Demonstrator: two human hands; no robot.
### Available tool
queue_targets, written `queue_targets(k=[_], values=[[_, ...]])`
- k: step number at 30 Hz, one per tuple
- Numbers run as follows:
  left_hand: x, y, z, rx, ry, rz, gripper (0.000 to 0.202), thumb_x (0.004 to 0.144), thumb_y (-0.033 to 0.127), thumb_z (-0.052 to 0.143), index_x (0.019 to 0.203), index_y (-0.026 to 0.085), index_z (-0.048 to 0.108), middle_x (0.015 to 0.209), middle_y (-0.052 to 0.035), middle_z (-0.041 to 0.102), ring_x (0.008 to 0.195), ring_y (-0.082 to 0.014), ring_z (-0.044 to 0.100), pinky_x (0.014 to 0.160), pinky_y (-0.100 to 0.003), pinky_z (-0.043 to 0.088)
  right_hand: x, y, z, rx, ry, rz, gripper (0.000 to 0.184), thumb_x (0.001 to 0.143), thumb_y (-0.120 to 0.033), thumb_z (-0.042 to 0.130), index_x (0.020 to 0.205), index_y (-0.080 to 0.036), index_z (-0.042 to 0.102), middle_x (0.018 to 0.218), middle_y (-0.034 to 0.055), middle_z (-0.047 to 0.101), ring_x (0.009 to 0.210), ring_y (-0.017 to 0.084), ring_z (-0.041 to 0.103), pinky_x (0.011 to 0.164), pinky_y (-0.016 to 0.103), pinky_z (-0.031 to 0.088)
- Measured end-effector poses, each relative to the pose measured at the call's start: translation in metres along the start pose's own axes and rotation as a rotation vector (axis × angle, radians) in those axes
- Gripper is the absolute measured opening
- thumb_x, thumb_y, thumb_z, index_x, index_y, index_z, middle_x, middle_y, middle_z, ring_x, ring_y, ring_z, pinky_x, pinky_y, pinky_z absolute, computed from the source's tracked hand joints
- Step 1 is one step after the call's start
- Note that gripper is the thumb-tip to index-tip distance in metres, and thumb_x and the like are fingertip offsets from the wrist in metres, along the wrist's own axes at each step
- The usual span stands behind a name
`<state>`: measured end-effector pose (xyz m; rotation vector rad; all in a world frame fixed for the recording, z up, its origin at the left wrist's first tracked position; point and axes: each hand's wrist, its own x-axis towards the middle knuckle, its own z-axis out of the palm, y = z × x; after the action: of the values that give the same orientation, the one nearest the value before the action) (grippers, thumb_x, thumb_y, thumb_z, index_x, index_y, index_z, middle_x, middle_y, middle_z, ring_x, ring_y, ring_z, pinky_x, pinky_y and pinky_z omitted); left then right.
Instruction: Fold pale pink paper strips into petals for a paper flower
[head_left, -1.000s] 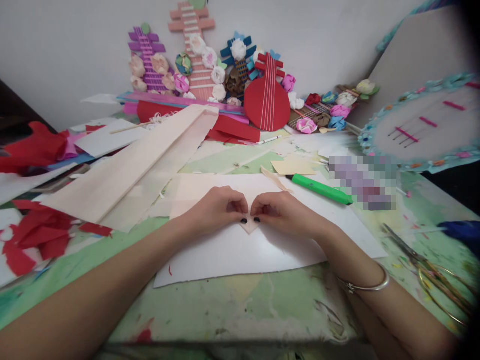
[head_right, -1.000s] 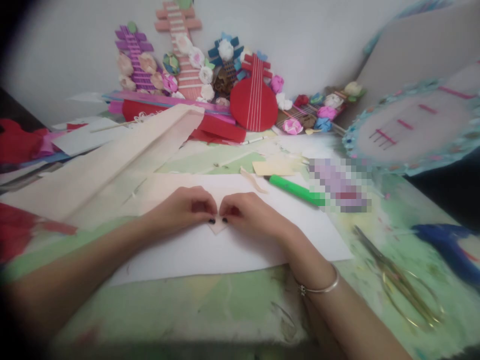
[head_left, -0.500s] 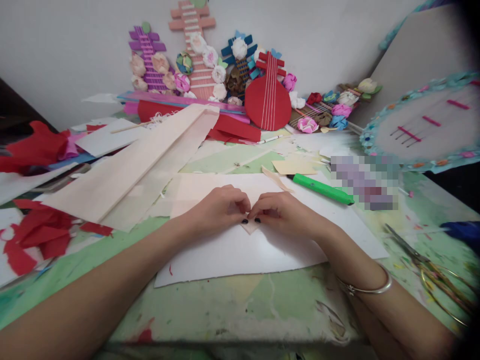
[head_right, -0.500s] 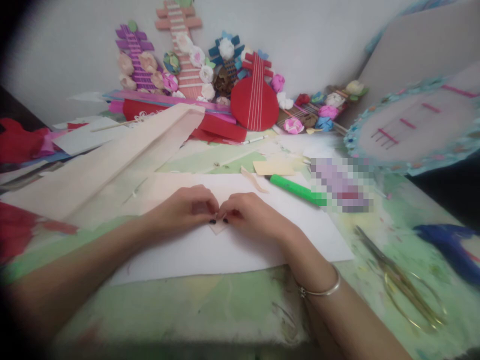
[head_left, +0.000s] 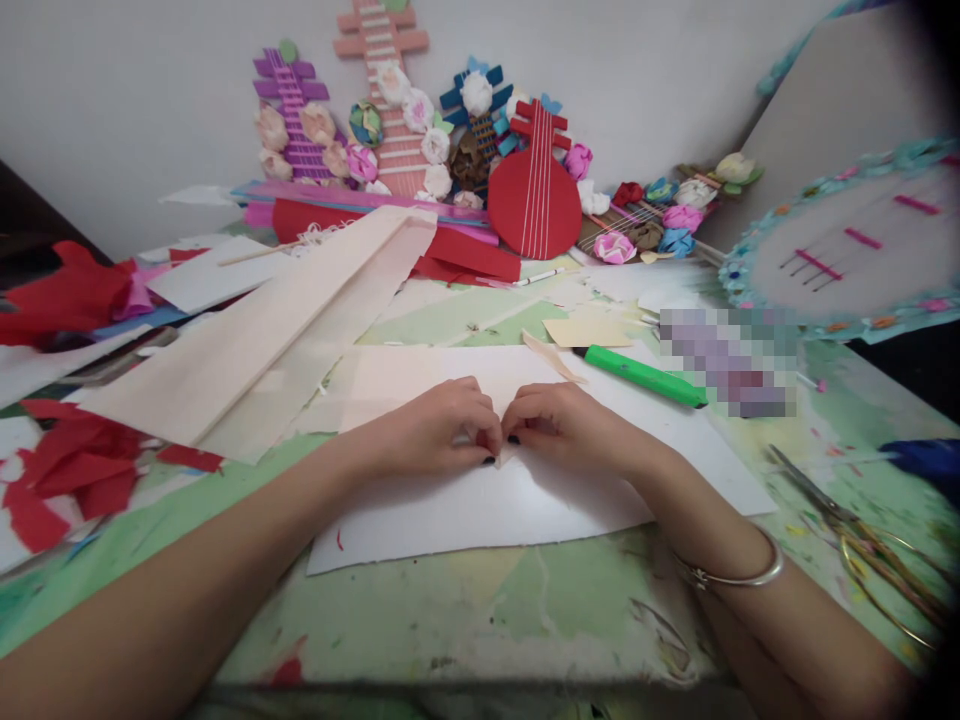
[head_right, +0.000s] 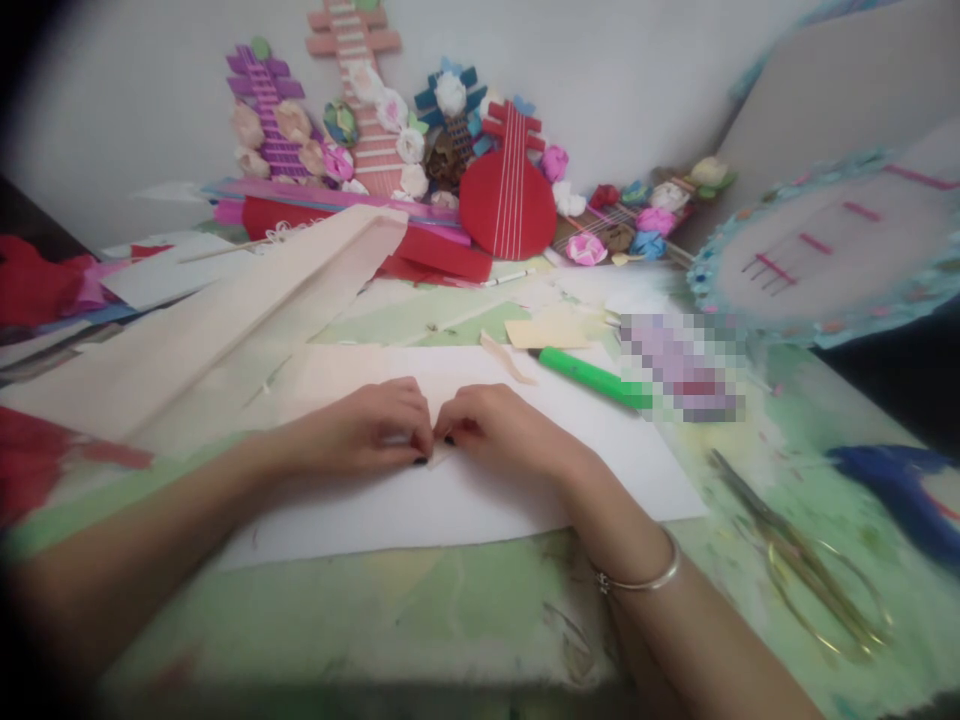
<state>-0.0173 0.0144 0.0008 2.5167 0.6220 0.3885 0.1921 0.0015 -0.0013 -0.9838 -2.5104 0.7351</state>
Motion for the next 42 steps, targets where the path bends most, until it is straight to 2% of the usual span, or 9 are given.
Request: queue_targets(k=[7,16,20,23,26,29,34,38,42], values=[[-0.003,0.000,-0.007,-0.024,-0.047,0.067,0.016,0.081,0.014,0.060,0.083,0.024,0.072,0.082,-0.0020,0.067,0.087,-0.0175,0.053,0.082,-0.031,0.043,0.000,0.000,0.000,0.009,-0.001,0.017,0.026,0.080,-0.005,0.052,0.086,-0.020,0.071,0.082,0.0008,0.066,0.072,0.011,0.056,0.068,0.023,0.040],[-0.008,0.002,-0.011,0.016,-0.123,0.081,0.021,0.080,0.013,0.063,0.084,0.029,0.075,0.086,-0.0021,0.064,0.093,-0.0180,0.052,0.090,-0.032,0.040,-0.001,0.002,0.001,0.003,0.003,0.013,0.026,0.079,-0.004,0.052,0.087,-0.020,0.071,0.083,0.0006,0.066,0.074,0.011,0.057,0.068,0.023,0.040],[-0.008,0.002,-0.014,-0.022,-0.111,0.084,0.020,0.080,0.013,0.062,0.083,0.027,0.075,0.086,-0.0024,0.066,0.094,-0.0186,0.053,0.090,-0.032,0.042,0.000,0.001,0.000,0.008,-0.003,0.018,0.027,0.079,-0.004,0.052,0.087,-0.020,0.071,0.084,0.0009,0.067,0.076,0.012,0.058,0.069,0.023,0.041],[-0.006,0.006,-0.014,-0.015,-0.041,0.076,0.018,0.077,0.009,0.060,0.080,0.023,0.072,0.082,-0.0024,0.069,0.094,-0.0197,0.055,0.089,-0.033,0.044,0.000,0.000,0.000,0.005,0.002,0.021,0.028,0.079,-0.003,0.051,0.088,-0.020,0.071,0.085,0.0011,0.068,0.076,0.012,0.058,0.070,0.023,0.041],[-0.008,0.014,-0.004,0.074,0.100,0.068,0.014,0.080,0.011,0.057,0.080,0.018,0.070,0.080,-0.0046,0.068,0.086,-0.0194,0.057,0.084,-0.034,0.047,0.000,0.000,0.000,-0.004,0.005,0.021,0.029,0.078,-0.002,0.050,0.089,-0.020,0.070,0.087,0.0011,0.069,0.079,0.013,0.059,0.073,0.024,0.041],[-0.015,0.022,0.015,0.264,0.227,0.068,0.020,0.088,0.014,0.048,0.083,0.015,0.067,0.083,-0.0089,0.066,0.084,-0.0205,0.058,0.076,-0.035,0.050,0.000,0.000,0.000,-0.006,0.004,0.033,0.029,0.079,-0.002,0.050,0.089,-0.021,0.069,0.088,0.0007,0.069,0.082,0.014,0.059,0.075,0.025,0.041],[-0.032,0.026,0.042,0.585,0.286,0.204,0.023,0.092,0.016,0.047,0.108,0.005,0.060,0.104,-0.0170,0.065,0.101,-0.0275,0.058,0.087,-0.043,0.052,0.001,0.000,0.000,0.000,-0.011,0.087,0.024,0.081,-0.006,0.052,0.093,-0.020,0.068,0.083,0.0009,0.068,0.078,0.013,0.059,0.072,0.025,0.041],[-0.037,0.027,0.046,0.584,0.308,0.148,0.034,0.093,0.023,0.048,0.118,0.001,0.052,0.111,-0.0190,0.063,0.104,-0.0293,0.057,0.089,-0.044,0.052,0.001,0.001,0.000,0.084,-0.002,0.172,0.024,0.080,-0.009,0.056,0.101,-0.019,0.061,0.078,-0.0010,0.065,0.068,0.011,0.057,0.065,0.022,0.041],[-0.036,0.029,0.043,0.582,0.245,0.117,0.041,0.094,0.029,0.044,0.123,0.001,0.051,0.113,-0.0206,0.062,0.105,-0.0320,0.056,0.087,-0.047,0.051,0.001,0.002,-0.002,0.148,-0.008,0.200,0.021,0.080,-0.010,0.057,0.099,-0.019,0.060,0.075,-0.0018,0.063,0.066,0.010,0.056,0.062,0.021,0.041]])
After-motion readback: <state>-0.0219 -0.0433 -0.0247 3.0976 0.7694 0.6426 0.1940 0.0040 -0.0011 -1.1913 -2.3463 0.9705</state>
